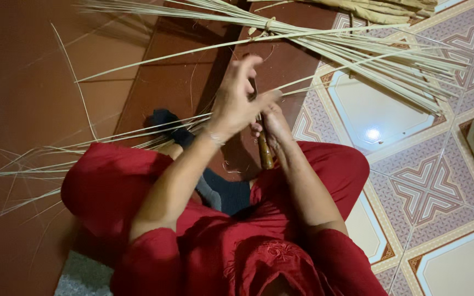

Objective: The person sits on the floor and uses a knife to split long bamboo strips into thinner strands. They repeatedly pull strips from a bundle, split them with the knife, and set the processed pieces aside.

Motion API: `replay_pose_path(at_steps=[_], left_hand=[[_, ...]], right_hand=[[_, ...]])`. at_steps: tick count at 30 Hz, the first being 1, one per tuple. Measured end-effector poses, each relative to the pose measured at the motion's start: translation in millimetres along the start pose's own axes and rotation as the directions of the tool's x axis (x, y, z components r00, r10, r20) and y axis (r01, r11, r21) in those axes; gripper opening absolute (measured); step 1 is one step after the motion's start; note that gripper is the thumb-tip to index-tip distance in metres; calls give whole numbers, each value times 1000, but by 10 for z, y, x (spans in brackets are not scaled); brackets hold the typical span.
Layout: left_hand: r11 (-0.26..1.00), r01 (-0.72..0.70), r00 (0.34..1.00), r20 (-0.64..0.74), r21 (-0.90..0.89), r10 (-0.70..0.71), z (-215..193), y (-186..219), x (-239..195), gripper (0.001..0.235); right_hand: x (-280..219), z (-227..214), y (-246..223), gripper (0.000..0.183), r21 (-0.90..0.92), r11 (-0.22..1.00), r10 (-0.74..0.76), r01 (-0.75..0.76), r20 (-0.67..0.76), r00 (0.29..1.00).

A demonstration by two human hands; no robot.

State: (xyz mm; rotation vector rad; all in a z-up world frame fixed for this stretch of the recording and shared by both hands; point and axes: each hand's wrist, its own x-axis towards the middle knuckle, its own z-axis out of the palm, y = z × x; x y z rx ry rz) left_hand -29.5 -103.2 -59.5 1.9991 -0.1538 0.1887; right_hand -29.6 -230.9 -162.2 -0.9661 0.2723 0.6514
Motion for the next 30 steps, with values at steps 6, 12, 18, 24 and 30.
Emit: replay_pose_path(at_steps=[6, 12, 18, 24, 30], left_hand=[[776, -195, 972, 13, 600, 234, 448, -549, 119, 15], [974, 140, 990, -34, 180, -136, 192, -837, 97, 32], [860, 131, 935, -227, -493, -273, -494, -832, -45, 36], [737, 111, 845, -326, -667, -423, -1226, -875, -404, 38], [695, 23, 766, -434, -719, -474, -1841, -1146, -806, 39]], right_hand=[[-81, 64, -72, 18, -106, 994, 8, -9, -13, 1000], [-50, -9, -202, 22, -3, 1000, 30, -30, 56, 998], [-26, -321, -359, 25, 107, 994, -37, 29, 72, 997], [-75, -715, -634, 31, 163, 984, -67, 66, 3, 998], [-47, -1146, -760, 34, 169, 971, -143, 168, -148, 979]])
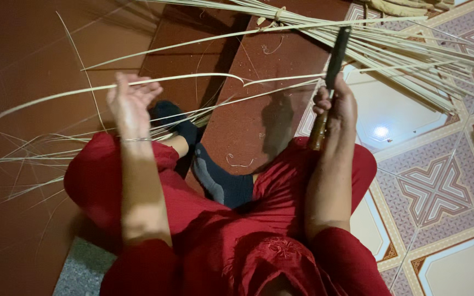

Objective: The person sits on the floor and uses a knife to split long bamboo strips into thinner strands. They repeatedly pull strips from a bundle, split them with the knife, and set the processed pieces aside.

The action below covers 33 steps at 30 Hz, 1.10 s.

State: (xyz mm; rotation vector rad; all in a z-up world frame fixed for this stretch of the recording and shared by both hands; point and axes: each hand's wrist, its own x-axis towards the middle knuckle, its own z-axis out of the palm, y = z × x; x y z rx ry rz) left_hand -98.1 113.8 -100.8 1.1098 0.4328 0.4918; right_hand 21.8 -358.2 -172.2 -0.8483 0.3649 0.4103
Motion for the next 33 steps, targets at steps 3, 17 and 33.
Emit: replay_pose_path(at_steps=[3, 17, 33], left_hand=[[998, -55, 992, -111, -6, 54, -255, 146, 43, 39], [982, -67, 996, 47, -176, 76, 368, 211, -87, 37], [970, -155, 937, 284, -189, 205, 1475, 282, -254, 46]], right_hand=[[51, -191, -73, 36, 75, 997, -29, 30, -19, 999], [-282, 371, 6, 39, 87, 988, -141, 125, 207, 968], [-206, 968, 981, 26, -135, 973, 210, -184, 210, 955]])
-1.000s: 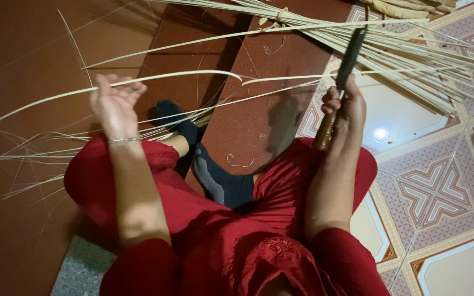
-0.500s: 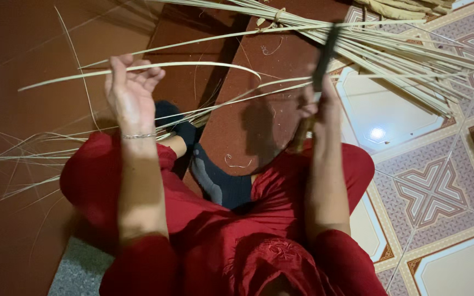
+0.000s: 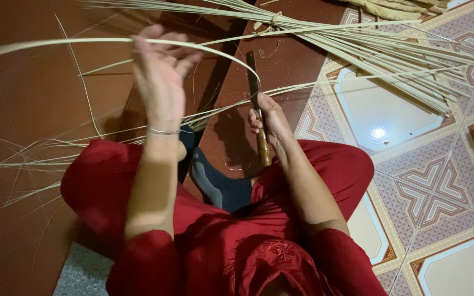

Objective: The person sits on the floor and uses a knife to split long bamboo strips into thinner strands. They repeatedly pull strips from a bundle, split them with the knife, and set the processed pieces aside.

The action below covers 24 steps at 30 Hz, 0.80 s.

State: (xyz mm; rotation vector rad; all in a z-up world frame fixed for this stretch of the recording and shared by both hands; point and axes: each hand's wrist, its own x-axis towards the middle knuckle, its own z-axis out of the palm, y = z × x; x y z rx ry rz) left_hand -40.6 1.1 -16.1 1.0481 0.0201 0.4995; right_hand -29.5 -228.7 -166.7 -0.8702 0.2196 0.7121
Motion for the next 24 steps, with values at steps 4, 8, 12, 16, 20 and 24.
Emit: replay_pose_path(at_steps=[4, 8, 12, 16, 20, 24], left_hand=[[839, -154, 949, 315, 522, -23, 285, -513, -215, 62], [505, -427, 867, 498, 750, -6, 409, -1205, -431, 43], [-18, -635, 768, 629, 772, -121, 357, -1665, -352, 4], [436, -195, 923, 315, 879, -222, 149, -1630, -313, 28], [744, -22, 971, 193, 667, -144, -18, -1432, -251, 25], [861, 160, 979, 38, 482, -203, -233, -1196, -138, 25]], right_hand=[[66, -53, 54, 25, -73, 996, -50, 49, -21, 999], [90, -45, 67, 25, -204, 979, -12, -8, -100, 995], [36, 14, -2, 19, -126, 991, -44, 36, -62, 997], [-43, 39, -88, 32, -15, 1000, 13, -14, -32, 999], [-23, -47, -131, 28, 85, 996, 12, -15, 30, 999], [74, -272, -141, 33, 186, 981, 53, -61, 47, 997]])
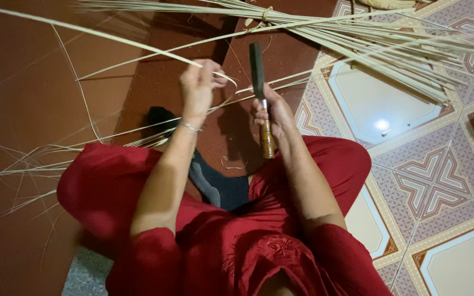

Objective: The person sits on the floor and uses a knife to split long bamboo strips into thinner strands. They repeatedly pull strips from a bundle, split them with the knife, and set the processed pieces aside.

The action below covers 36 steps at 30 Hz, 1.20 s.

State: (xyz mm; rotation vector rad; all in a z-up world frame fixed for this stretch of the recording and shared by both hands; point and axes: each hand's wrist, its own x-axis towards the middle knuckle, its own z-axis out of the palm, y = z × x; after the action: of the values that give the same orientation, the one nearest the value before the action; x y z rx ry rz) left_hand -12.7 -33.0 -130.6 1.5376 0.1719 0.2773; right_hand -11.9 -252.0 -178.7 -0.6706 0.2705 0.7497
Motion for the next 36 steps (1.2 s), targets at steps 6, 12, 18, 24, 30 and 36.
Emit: replay_pose_path(at_steps=[6, 12, 18, 24, 30, 36], left_hand=[[992, 57, 989, -132, -113, -72, -633, 198, -104, 28], [978, 40, 975, -208, -204, -83, -1149, 310, -260, 31], [953, 7, 958, -271, -304, -93, -1592, 285, -370, 29], [954, 23, 953, -282, -299, -111, -1730, 381, -435, 26], [874, 50, 968, -192, -484, -162, -1305, 434, -380, 29], [863, -6, 982, -168, -506, -91, -916, 550, -316, 31]], right_hand=[[154, -350, -88, 39, 5, 1000, -17, 17, -53, 998], [157, -620, -295, 29, -33, 989, -148, 144, -230, 962], [127, -955, -502, 32, -7, 958, -271, 286, -341, 900], [40, -958, -625, 38, 76, 911, -359, 406, -343, 868], [-97, -426, -356, 42, -13, 944, -330, 330, -113, 937], [5, 138, 276, 32, 120, 989, 84, -82, -14, 996]])
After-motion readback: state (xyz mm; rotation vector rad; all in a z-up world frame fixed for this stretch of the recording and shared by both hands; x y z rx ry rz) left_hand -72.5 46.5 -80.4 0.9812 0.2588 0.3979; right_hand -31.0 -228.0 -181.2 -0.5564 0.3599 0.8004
